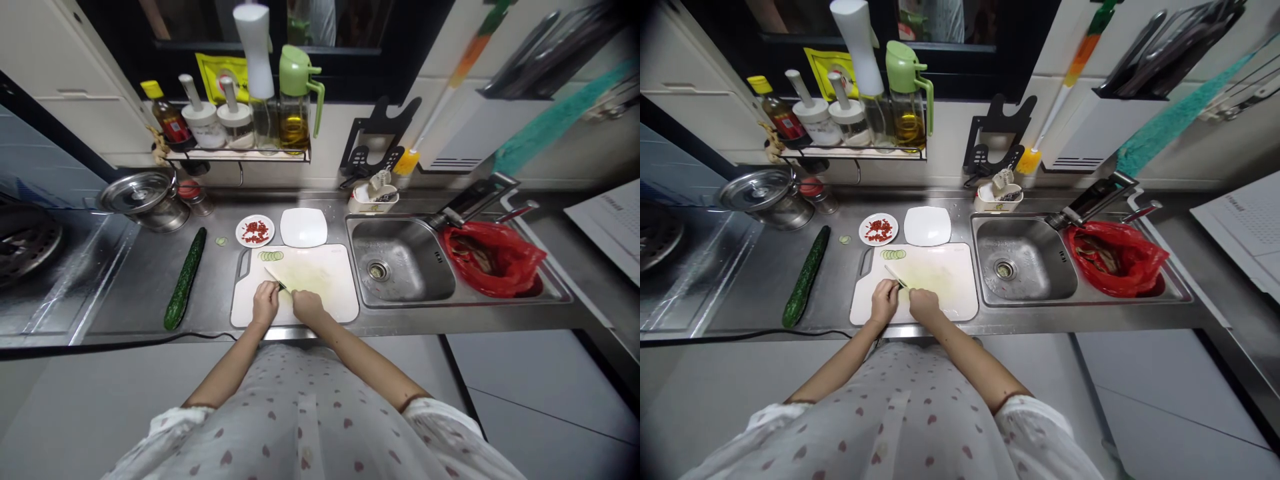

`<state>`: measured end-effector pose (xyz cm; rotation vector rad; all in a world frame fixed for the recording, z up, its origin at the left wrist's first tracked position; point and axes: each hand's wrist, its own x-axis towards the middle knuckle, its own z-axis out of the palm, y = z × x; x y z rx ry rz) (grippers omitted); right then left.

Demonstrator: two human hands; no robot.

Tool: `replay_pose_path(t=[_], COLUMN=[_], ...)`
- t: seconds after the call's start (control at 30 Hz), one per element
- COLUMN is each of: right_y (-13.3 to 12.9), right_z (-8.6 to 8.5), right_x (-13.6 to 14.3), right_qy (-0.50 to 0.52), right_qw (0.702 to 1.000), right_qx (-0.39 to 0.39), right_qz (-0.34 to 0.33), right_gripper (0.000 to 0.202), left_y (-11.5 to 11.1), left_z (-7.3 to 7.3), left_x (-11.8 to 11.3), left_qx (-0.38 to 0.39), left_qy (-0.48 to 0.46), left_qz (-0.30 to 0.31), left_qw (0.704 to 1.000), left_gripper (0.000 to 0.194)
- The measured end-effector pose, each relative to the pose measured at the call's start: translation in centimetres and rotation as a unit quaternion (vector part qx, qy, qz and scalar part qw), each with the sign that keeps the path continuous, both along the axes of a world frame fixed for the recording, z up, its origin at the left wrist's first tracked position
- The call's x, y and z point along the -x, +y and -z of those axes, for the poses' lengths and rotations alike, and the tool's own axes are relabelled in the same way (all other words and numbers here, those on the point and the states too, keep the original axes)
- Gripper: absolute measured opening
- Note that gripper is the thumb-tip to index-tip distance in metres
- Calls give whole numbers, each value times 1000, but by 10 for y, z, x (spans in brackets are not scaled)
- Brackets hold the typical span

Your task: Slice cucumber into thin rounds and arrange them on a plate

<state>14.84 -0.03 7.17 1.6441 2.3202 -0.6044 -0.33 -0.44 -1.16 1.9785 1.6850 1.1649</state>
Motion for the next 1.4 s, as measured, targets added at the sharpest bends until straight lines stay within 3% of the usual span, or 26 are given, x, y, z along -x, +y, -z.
replay_pose_path(t=[0.97,1.4], right_y=[-19,-47], right_z=[-19,-26], right_x=[-19,-57], right_qy=[-14,-12], right_qw=[997,995], right_qx=[65,46], right_qz=[28,83], right_gripper=[29,30], left_y=[-1,-4], left_z=[-2,-8], left_x=[0,-3], left_qx=[28,64], left_qy=[21,-49], left_qz=[-12,-65], left_qw=[999,995], left_gripper=[18,15])
